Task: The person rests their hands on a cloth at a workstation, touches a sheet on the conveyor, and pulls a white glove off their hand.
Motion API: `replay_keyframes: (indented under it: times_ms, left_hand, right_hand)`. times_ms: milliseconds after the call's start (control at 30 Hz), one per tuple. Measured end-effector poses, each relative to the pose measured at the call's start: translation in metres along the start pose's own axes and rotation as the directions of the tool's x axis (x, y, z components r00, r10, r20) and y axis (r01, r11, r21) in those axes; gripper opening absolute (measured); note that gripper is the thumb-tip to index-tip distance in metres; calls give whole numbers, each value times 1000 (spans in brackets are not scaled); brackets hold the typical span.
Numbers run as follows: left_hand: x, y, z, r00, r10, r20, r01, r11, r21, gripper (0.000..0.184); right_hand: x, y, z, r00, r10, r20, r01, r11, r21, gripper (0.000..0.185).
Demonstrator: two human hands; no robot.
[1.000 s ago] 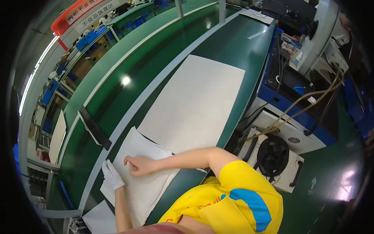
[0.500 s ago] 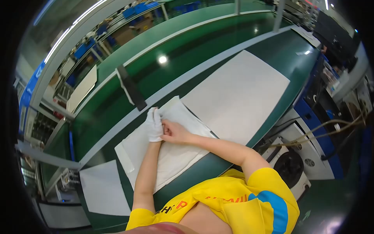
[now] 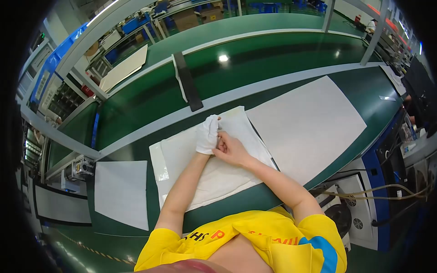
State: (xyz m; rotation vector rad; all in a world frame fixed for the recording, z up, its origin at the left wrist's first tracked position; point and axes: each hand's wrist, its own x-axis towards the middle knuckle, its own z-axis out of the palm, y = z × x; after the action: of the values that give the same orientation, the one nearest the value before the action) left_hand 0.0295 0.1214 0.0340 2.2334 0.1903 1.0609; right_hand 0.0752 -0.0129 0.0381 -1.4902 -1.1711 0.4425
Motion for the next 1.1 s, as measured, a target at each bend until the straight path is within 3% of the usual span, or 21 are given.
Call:
replay_keyframes:
  times_ms: [400,1100]
  left_hand:
    - [2,10,-2,982,-183,38,187,972,-144,29]
    - [2,8,1,971,-231,57,238,943,-235,28]
  right_hand:
    - [0,0,1,1000,18,2,-18,1000,-21,42]
    - [-2,1,1,1000,18,-6,-18,1000,-19,43]
